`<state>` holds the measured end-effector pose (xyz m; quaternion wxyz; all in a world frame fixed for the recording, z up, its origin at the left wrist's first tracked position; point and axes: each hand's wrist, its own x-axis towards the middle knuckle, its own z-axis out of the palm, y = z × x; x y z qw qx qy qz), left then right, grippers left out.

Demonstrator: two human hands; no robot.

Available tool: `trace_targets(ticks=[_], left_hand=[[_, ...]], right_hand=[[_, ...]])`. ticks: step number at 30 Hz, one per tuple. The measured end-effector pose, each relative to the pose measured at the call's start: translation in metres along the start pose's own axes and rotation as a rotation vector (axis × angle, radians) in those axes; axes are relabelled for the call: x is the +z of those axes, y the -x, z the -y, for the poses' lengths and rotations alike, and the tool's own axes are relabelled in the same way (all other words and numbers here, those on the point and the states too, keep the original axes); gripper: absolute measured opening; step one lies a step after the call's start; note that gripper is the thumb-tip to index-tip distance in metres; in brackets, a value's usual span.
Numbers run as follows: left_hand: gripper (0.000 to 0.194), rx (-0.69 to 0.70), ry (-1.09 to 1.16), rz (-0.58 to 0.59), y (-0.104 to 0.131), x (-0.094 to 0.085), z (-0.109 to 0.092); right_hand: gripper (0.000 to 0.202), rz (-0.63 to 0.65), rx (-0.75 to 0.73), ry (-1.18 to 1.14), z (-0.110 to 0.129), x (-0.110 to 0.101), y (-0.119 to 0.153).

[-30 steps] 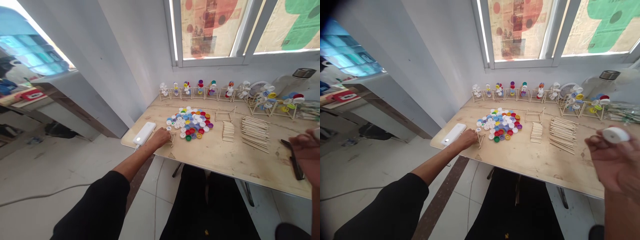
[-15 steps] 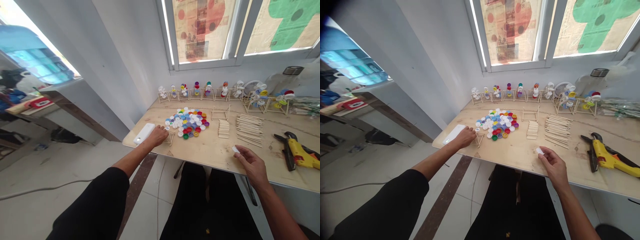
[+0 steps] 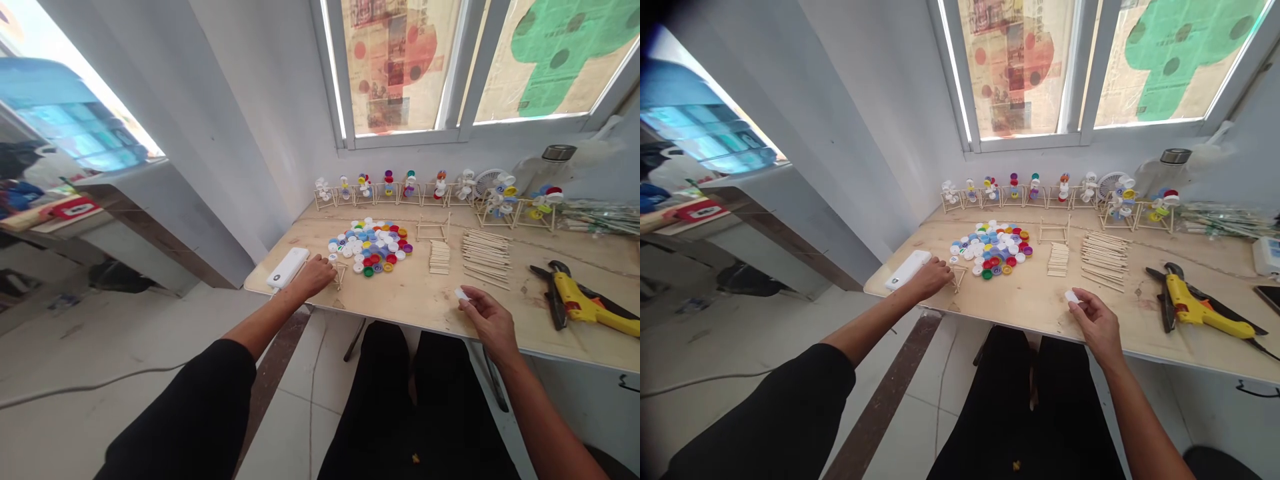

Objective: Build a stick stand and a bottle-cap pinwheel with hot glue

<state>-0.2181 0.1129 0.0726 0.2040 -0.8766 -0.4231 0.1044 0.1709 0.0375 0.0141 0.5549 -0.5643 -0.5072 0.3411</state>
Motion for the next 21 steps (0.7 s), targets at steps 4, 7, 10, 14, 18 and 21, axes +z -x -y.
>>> trace_targets(ticks=[4,7,10,14,18,21], left_hand=[[0.015,0.050,-0.009,-0.010,-0.007,0.005,-0.003],[0.018,0.094,-0.023,-0.017,-0.010,0.005,-0.002],[0.019,0.139,-0.035,-0.028,-0.010,0.004,-0.001],[0.020,0.186,-0.043,-0.053,-0.008,0.002,0.000],[0.019,0.202,-0.043,-0.084,-0.004,0.000,0.006],[0.020,0.177,-0.034,-0.111,0.001,-0.002,0.011]], right_hand=[[0.044,0.002,-0.007,-0.029,0.000,0.000,0.001],[0.045,0.002,-0.002,-0.036,0.001,0.000,0.001],[0.045,0.007,-0.002,-0.030,-0.001,0.000,0.001],[0.045,0.006,-0.027,-0.003,-0.005,-0.001,-0.001],[0.045,0.000,-0.040,-0.011,-0.006,-0.001,-0.001],[0.045,-0.004,-0.041,-0.008,-0.005,0.000,-0.001]])
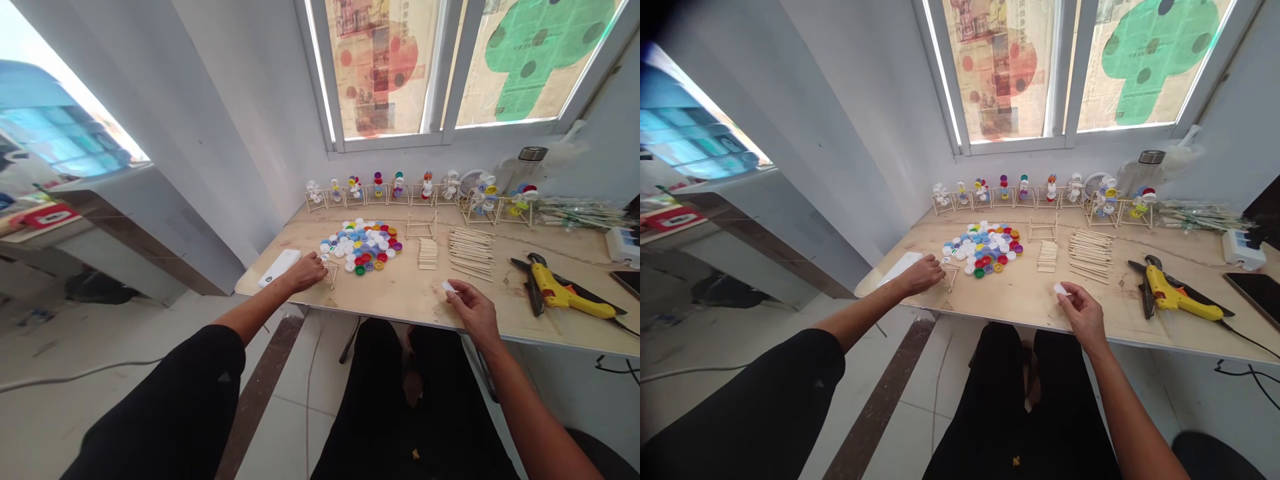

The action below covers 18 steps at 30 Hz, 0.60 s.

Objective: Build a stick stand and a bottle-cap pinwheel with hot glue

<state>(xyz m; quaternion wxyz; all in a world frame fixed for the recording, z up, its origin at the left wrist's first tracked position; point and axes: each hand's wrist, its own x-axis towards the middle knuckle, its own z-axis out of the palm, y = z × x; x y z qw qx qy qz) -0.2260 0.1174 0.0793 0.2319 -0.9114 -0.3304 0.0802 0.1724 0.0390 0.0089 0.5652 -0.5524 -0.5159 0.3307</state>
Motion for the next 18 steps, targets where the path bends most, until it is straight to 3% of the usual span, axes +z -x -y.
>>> trace_targets(ticks=[8,11,14,18], left_hand=[[0.022,-0.217,0.046,-0.108,0.014,-0.006,0.004],[0.020,-0.320,0.061,-0.162,0.018,-0.015,-0.003],[0.018,-0.420,0.070,-0.227,0.018,-0.028,-0.028],[0.013,-0.278,0.104,-0.163,0.004,-0.037,-0.077]], right_hand=[[0.043,-0.021,0.013,-0.002,0.005,0.001,0.002],[0.043,-0.032,0.004,-0.008,0.007,0.002,0.003],[0.042,-0.031,-0.003,-0.009,0.008,0.002,0.003],[0.042,-0.035,0.001,-0.008,0.008,0.002,0.004]])
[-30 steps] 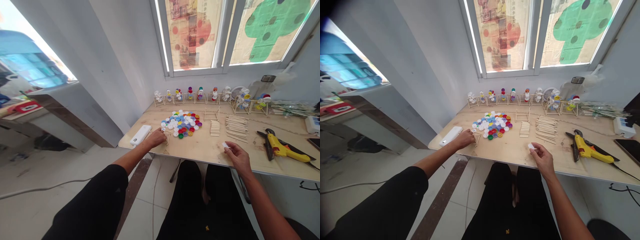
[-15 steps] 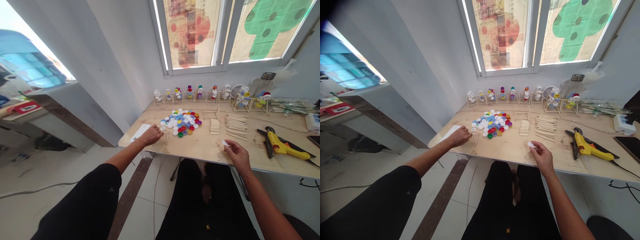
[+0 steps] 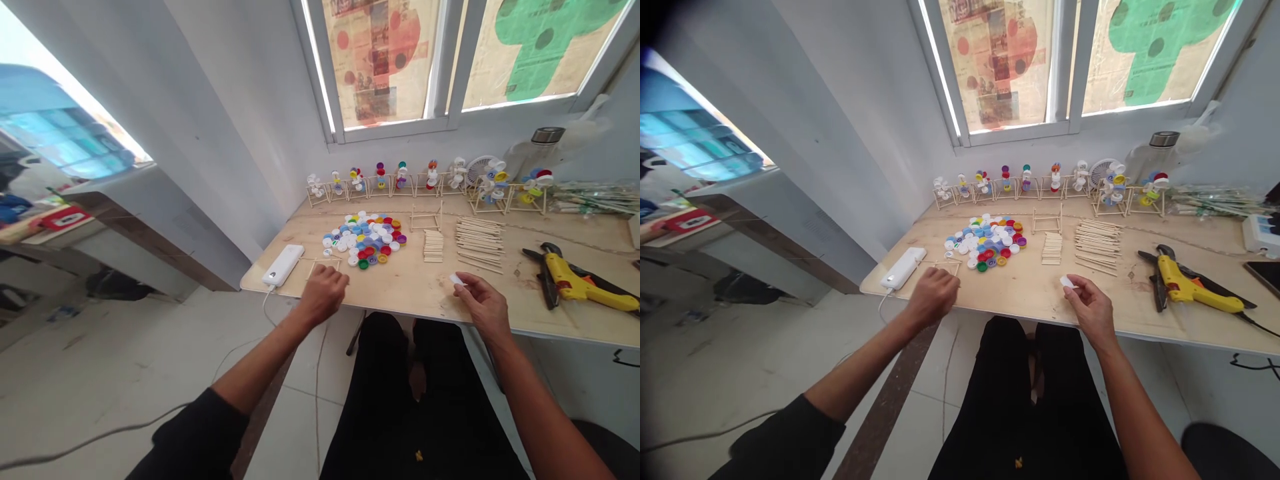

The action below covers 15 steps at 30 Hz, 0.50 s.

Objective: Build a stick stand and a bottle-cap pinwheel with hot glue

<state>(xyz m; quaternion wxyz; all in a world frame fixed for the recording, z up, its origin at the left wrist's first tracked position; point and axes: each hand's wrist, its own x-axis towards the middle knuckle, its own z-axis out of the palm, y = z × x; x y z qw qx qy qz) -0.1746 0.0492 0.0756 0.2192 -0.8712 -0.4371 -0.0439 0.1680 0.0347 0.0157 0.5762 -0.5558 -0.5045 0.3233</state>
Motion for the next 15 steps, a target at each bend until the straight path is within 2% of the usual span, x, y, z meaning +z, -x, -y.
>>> trace_targets(ticks=[2,4,11,15], left_hand=[[0.013,0.038,0.015,0.049,-0.006,0.005,-0.019],[0.014,0.043,0.010,0.097,-0.014,0.012,-0.028],[0.018,0.008,0.007,0.122,-0.032,0.029,-0.024],[0.020,-0.035,0.029,0.100,-0.028,0.034,-0.023]], right_hand=[[0.042,-0.006,-0.003,0.023,0.001,0.000,0.000],[0.043,-0.006,-0.015,0.053,0.002,-0.001,0.001],[0.042,-0.008,0.001,0.105,0.004,0.000,0.002],[0.041,0.001,0.041,0.099,0.003,0.000,0.002]])
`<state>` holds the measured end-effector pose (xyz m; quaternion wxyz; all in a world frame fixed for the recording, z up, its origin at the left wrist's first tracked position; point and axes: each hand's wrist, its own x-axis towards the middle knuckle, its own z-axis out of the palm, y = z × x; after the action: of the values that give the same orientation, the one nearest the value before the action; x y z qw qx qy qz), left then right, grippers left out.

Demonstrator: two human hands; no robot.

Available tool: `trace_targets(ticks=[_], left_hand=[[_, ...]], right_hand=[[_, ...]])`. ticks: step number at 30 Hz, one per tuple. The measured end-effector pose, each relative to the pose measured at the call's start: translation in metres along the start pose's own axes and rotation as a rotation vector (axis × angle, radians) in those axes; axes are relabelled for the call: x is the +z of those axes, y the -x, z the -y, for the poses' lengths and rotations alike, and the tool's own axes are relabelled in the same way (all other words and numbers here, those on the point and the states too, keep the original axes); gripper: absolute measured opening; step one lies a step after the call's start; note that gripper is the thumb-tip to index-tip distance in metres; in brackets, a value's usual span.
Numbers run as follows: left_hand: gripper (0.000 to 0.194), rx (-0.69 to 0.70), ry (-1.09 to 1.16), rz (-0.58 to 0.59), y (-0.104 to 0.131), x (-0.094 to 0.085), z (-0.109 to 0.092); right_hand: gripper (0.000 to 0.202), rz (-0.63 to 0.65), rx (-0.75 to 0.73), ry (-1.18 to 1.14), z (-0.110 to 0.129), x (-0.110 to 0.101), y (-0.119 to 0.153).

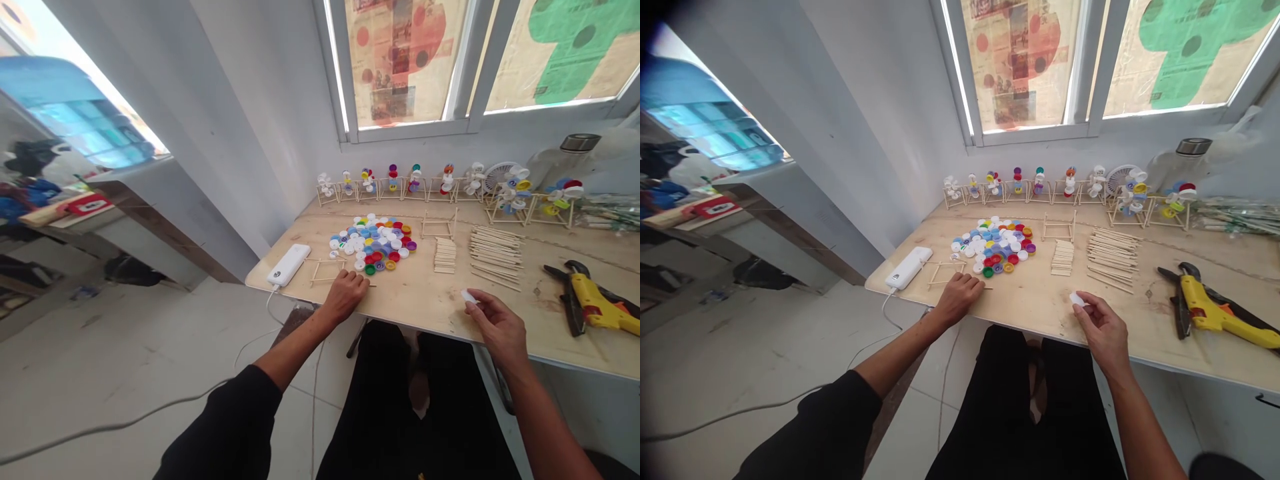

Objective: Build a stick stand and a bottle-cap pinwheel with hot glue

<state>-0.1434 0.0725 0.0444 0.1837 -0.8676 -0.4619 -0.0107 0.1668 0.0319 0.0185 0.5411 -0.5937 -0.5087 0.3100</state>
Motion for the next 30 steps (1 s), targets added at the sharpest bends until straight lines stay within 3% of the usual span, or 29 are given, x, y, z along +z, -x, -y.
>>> trace_targets(ticks=[2,6,9,16,22,27,30], left_hand=[[0.021,-0.085,0.040,-0.068,0.010,0.005,0.003],[0.020,-0.475,0.057,-0.259,0.040,0.021,0.016],[0.017,-0.578,0.022,-0.320,0.057,0.033,0.027],[0.018,-0.656,-0.075,-0.186,0.067,0.043,0.052],[0.019,-0.827,-0.041,-0.075,0.074,0.045,0.071],[0.025,-1.011,0.114,-0.117,0.074,0.046,0.073],[0.039,-1.110,0.222,-0.144,0.068,0.045,0.074]], right_hand=[[0.041,0.012,0.006,-0.005,0.000,0.000,0.000],[0.039,0.013,0.014,-0.005,0.002,0.001,0.000],[0.038,-0.002,0.012,0.016,0.005,0.002,0.001],[0.036,-0.042,-0.029,0.104,0.008,0.001,0.001],[0.035,-0.051,-0.019,0.119,0.009,0.001,0.001],[0.036,-0.056,0.022,0.109,0.011,0.003,0.001],[0.037,-0.054,0.048,0.119,0.012,0.003,0.001]])
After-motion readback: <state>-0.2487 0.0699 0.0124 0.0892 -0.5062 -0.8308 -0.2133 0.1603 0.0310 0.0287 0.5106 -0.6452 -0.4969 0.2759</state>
